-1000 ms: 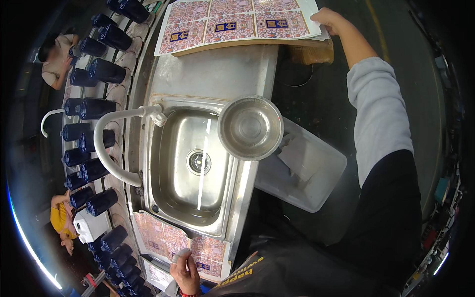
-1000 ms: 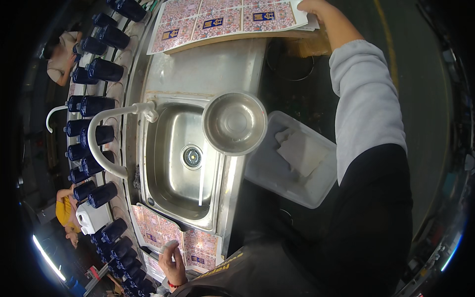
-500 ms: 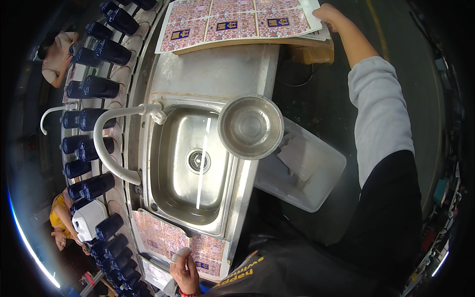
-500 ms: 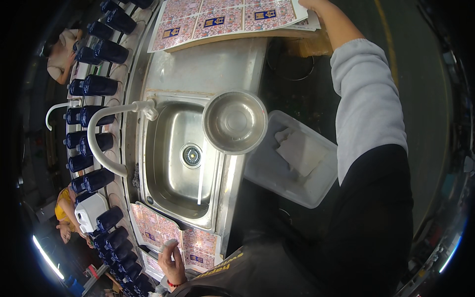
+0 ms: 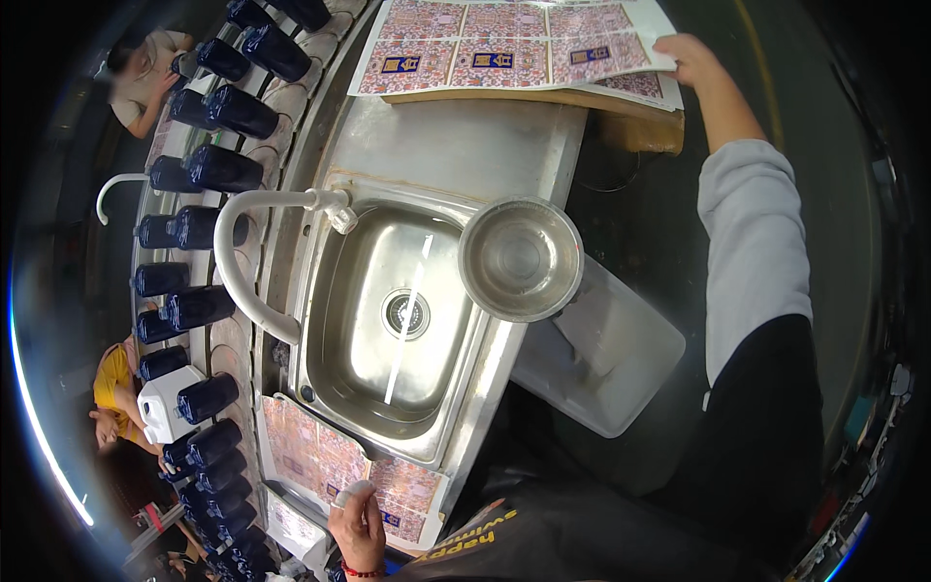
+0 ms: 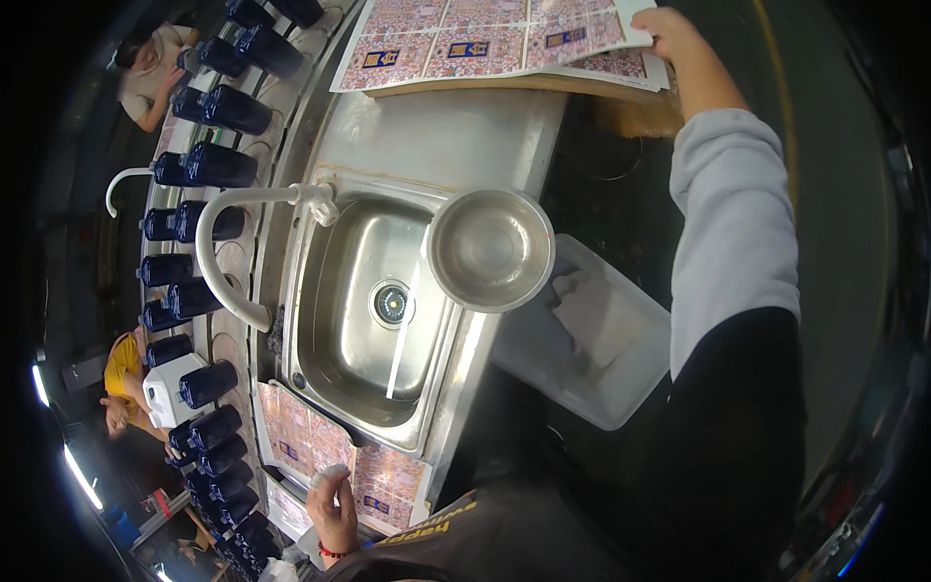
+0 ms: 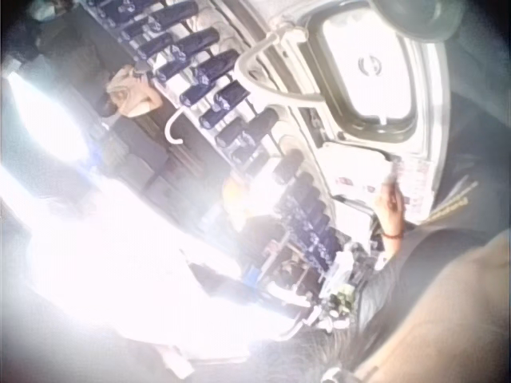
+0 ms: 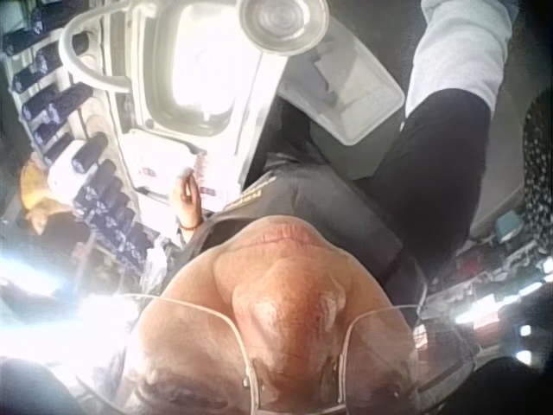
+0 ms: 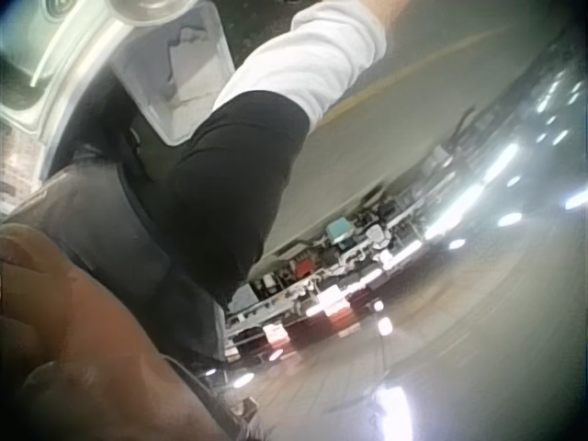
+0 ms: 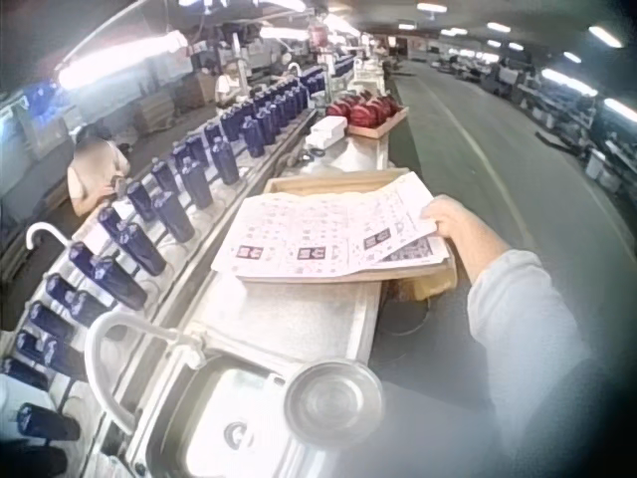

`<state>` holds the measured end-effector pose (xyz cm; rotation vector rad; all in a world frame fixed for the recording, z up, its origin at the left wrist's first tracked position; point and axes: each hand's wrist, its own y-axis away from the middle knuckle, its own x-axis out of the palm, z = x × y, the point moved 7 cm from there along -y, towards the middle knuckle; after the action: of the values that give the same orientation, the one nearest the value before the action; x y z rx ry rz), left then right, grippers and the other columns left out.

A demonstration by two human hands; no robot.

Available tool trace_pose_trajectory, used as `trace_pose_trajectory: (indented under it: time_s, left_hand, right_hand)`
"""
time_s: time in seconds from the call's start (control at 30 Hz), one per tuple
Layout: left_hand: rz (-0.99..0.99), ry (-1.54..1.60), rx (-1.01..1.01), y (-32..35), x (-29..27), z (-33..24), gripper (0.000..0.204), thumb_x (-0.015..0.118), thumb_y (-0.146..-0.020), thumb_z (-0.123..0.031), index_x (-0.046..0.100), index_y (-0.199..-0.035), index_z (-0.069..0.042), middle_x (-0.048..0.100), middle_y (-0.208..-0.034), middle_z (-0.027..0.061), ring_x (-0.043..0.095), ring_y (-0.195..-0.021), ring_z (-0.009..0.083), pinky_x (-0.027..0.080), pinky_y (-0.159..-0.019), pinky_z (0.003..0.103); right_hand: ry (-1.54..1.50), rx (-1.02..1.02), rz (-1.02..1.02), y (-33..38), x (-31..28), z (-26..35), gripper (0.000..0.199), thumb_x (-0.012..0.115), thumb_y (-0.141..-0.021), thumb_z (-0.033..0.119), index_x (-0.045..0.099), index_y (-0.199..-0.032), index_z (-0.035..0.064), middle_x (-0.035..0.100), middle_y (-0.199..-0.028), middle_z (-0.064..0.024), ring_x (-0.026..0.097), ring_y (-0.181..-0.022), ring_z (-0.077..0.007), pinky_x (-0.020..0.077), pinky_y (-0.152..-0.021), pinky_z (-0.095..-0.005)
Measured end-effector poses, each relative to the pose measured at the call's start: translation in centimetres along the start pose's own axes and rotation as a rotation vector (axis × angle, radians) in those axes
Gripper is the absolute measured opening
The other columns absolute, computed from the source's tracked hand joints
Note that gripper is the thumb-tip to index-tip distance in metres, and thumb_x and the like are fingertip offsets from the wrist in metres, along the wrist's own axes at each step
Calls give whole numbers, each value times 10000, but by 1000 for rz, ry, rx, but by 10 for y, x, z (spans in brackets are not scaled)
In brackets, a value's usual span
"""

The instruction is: The person applies a decorative label to a blue bottle using a green sponge and a white cloth. They smooth the label onto the bottle, wipe the surface, and handle printed label sheets and a metal bowl near a sink.

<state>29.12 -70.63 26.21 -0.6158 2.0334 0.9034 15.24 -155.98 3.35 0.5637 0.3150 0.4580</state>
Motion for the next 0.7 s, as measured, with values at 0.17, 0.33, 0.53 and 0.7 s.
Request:
trace_pose_trajectory:
  time_s: [0.17, 0.33, 0.53, 0.7]
  left_hand:
    - [-2, 30, 12, 2, 5, 7, 171, 653, -851, 27, 701, -997, -47, 729, -961, 164, 684, -842, 383, 532, -754, 430]
    - [-14, 47, 70, 5, 2, 11, 172, 673, -829, 29, 705, -981, -46, 733, -968, 153, 686, -851, 363, 526, -763, 415]
    - [-62, 50, 17, 22, -1, 32, 175, 694, -818, 23, 707, -974, -55, 736, -968, 147, 691, -850, 354, 530, -763, 408]
    - [-53, 43, 121, 27, 11, 23, 172, 707, -819, 22, 713, -970, -60, 738, -968, 142, 695, -846, 348, 535, -759, 404]
  right_hand:
    - [-213, -255, 103, 1, -30, 95, 355, 693, -858, 103, 636, -1168, -60, 698, -1101, -222, 697, -1029, -355, 586, -878, -436]
    - [-226, 33, -55, 64, -48, 21, 410, 690, -875, 32, 565, -1258, -45, 677, -1182, -203, 713, -1034, -321, 621, -886, -490]
    - [-387, 104, -3, 113, 3, -30, 457, 735, -876, 78, 588, -1300, -10, 673, -1251, -170, 667, -1161, -320, 553, -1009, -496]
    - [-156, 71, 188, 116, 38, -43, 482, 735, -873, 53, 585, -1329, 17, 674, -1253, -139, 684, -1118, -300, 587, -949, -494]
